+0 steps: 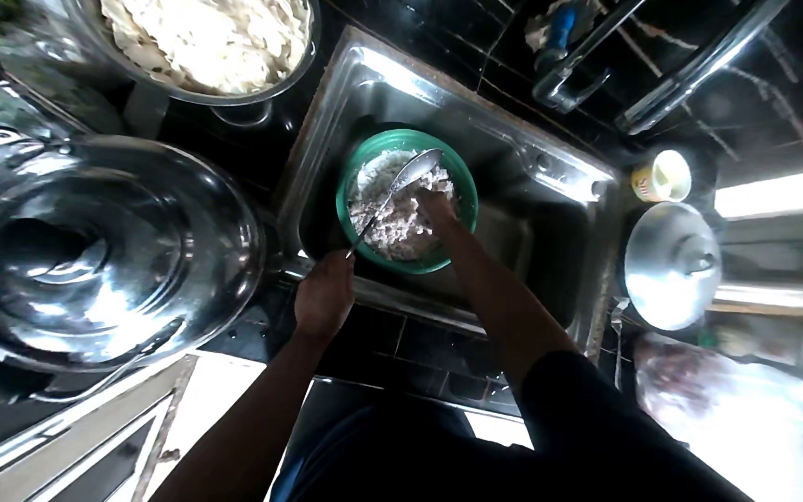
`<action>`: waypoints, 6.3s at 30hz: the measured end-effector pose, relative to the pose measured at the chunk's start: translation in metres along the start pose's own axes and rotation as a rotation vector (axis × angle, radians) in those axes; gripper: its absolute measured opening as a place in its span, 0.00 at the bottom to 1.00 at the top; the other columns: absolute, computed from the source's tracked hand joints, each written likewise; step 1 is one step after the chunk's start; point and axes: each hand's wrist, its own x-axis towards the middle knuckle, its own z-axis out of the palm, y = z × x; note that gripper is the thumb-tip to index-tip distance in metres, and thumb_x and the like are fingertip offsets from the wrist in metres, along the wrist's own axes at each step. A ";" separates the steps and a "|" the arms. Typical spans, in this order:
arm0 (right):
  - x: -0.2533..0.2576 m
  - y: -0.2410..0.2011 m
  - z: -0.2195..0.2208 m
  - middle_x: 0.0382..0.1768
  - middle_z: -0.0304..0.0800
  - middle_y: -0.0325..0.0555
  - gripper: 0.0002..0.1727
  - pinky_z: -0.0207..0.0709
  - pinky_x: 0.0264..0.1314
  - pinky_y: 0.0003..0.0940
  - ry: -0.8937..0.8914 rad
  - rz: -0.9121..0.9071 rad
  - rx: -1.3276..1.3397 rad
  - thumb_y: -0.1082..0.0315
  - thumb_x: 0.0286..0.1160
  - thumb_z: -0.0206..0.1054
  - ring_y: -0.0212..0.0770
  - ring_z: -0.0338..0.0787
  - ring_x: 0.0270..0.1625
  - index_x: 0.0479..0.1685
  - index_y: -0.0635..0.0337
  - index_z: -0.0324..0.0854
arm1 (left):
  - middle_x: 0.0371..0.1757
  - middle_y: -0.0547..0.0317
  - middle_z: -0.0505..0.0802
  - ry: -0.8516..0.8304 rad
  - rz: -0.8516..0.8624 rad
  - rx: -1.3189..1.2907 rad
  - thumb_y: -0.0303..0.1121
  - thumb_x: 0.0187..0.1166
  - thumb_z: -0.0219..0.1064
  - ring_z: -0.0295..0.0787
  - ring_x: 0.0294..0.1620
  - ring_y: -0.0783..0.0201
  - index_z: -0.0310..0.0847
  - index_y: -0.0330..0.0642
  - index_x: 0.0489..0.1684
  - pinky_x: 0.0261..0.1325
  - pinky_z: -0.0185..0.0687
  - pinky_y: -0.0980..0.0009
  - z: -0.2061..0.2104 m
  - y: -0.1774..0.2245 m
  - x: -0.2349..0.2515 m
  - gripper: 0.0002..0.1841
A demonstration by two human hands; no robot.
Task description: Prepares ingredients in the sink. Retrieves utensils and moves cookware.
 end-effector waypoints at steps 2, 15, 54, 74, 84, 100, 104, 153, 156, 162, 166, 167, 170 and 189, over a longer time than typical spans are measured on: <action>-0.004 0.011 -0.015 0.62 0.87 0.64 0.21 0.77 0.69 0.57 -0.069 -0.098 -0.217 0.59 0.92 0.56 0.57 0.86 0.64 0.63 0.70 0.84 | 0.56 0.30 0.90 0.024 0.011 -0.013 0.36 0.94 0.51 0.91 0.55 0.31 0.81 0.28 0.64 0.56 0.84 0.36 0.000 0.000 0.000 0.20; 0.011 0.012 0.048 0.40 0.86 0.45 0.14 0.83 0.37 0.38 -0.179 0.186 0.893 0.59 0.84 0.63 0.38 0.85 0.36 0.60 0.56 0.78 | 0.52 0.32 0.92 0.093 0.049 0.010 0.35 0.93 0.53 0.93 0.51 0.33 0.83 0.28 0.61 0.51 0.86 0.38 0.007 -0.004 0.000 0.18; -0.013 0.028 -0.022 0.86 0.61 0.70 0.46 0.57 0.89 0.63 -0.243 -0.138 -0.500 0.46 0.80 0.70 0.66 0.62 0.89 0.89 0.68 0.58 | 0.53 0.31 0.92 0.172 0.074 -0.031 0.36 0.93 0.52 0.93 0.52 0.33 0.83 0.27 0.59 0.53 0.86 0.39 0.013 -0.007 -0.001 0.19; 0.008 0.005 0.030 0.67 0.86 0.64 0.26 0.75 0.70 0.67 -0.046 -0.002 -0.358 0.49 0.90 0.57 0.64 0.84 0.71 0.67 0.62 0.83 | 0.51 0.33 0.92 0.164 0.073 -0.032 0.36 0.93 0.53 0.94 0.49 0.34 0.82 0.28 0.59 0.50 0.87 0.39 0.013 -0.009 0.000 0.18; -0.012 0.027 0.002 0.70 0.81 0.71 0.24 0.68 0.81 0.60 -0.177 -0.209 -0.441 0.63 0.86 0.64 0.65 0.80 0.76 0.73 0.71 0.76 | 0.51 0.32 0.92 0.163 0.075 -0.022 0.34 0.92 0.55 0.94 0.48 0.33 0.82 0.28 0.61 0.49 0.87 0.38 0.011 -0.006 -0.002 0.17; -0.017 0.034 -0.004 0.71 0.82 0.66 0.23 0.74 0.77 0.63 -0.008 -0.355 -0.619 0.73 0.77 0.67 0.66 0.81 0.74 0.73 0.62 0.81 | 0.54 0.32 0.92 0.087 0.017 -0.018 0.37 0.94 0.52 0.93 0.51 0.32 0.81 0.30 0.65 0.52 0.86 0.36 0.008 -0.004 -0.002 0.19; -0.016 0.033 -0.006 0.65 0.87 0.63 0.22 0.77 0.75 0.60 0.047 -0.428 -0.499 0.72 0.78 0.67 0.63 0.86 0.70 0.72 0.61 0.81 | 0.48 0.31 0.92 0.149 0.043 -0.016 0.36 0.94 0.52 0.93 0.45 0.31 0.82 0.28 0.60 0.45 0.87 0.37 0.013 -0.007 -0.002 0.18; -0.046 0.052 -0.015 0.42 0.87 0.47 0.18 0.83 0.41 0.34 -0.108 -0.167 0.321 0.63 0.90 0.59 0.35 0.84 0.35 0.69 0.64 0.79 | 0.54 0.32 0.92 0.181 -0.015 -0.009 0.39 0.94 0.52 0.93 0.51 0.31 0.81 0.33 0.63 0.51 0.86 0.35 0.013 -0.004 0.000 0.19; -0.041 0.053 -0.020 0.53 0.90 0.56 0.17 0.85 0.58 0.45 -0.084 -0.241 0.082 0.63 0.88 0.62 0.45 0.90 0.52 0.66 0.65 0.82 | 0.53 0.32 0.92 0.194 -0.004 0.001 0.39 0.94 0.52 0.93 0.47 0.30 0.81 0.33 0.63 0.48 0.87 0.35 0.015 -0.006 0.001 0.19; -0.071 0.017 -0.057 0.64 0.88 0.62 0.17 0.80 0.72 0.51 0.185 -0.647 -0.181 0.66 0.82 0.67 0.55 0.88 0.67 0.62 0.66 0.86 | 0.52 0.32 0.92 0.209 -0.018 -0.007 0.39 0.93 0.54 0.93 0.46 0.30 0.81 0.32 0.63 0.47 0.86 0.34 0.017 -0.006 0.000 0.19; -0.044 0.031 -0.030 0.68 0.85 0.65 0.19 0.81 0.68 0.61 0.241 -0.538 -0.488 0.63 0.84 0.63 0.64 0.87 0.67 0.66 0.61 0.86 | 0.54 0.32 0.92 0.191 -0.044 -0.008 0.39 0.93 0.54 0.93 0.49 0.31 0.81 0.31 0.64 0.51 0.86 0.34 0.016 -0.003 -0.002 0.19; -0.037 0.039 -0.025 0.72 0.81 0.67 0.19 0.78 0.67 0.69 0.094 -0.421 -0.596 0.63 0.84 0.63 0.69 0.84 0.70 0.69 0.58 0.84 | 0.54 0.33 0.92 0.194 -0.045 -0.003 0.39 0.94 0.54 0.93 0.49 0.32 0.81 0.32 0.64 0.50 0.86 0.35 0.017 -0.002 -0.003 0.19; -0.036 0.038 -0.025 0.74 0.78 0.66 0.17 0.79 0.67 0.66 0.181 -0.571 -0.498 0.64 0.83 0.66 0.67 0.83 0.70 0.66 0.58 0.86 | 0.52 0.33 0.93 0.217 -0.048 -0.006 0.39 0.93 0.55 0.94 0.49 0.32 0.83 0.32 0.63 0.50 0.87 0.36 0.013 -0.002 0.002 0.19; -0.080 0.004 -0.046 0.63 0.88 0.68 0.18 0.78 0.74 0.55 0.337 -0.691 -0.415 0.69 0.87 0.58 0.63 0.88 0.67 0.66 0.68 0.85 | 0.71 0.40 0.87 -0.093 -0.137 -0.069 0.44 0.96 0.43 0.86 0.72 0.41 0.74 0.40 0.76 0.74 0.79 0.44 -0.009 0.006 0.004 0.24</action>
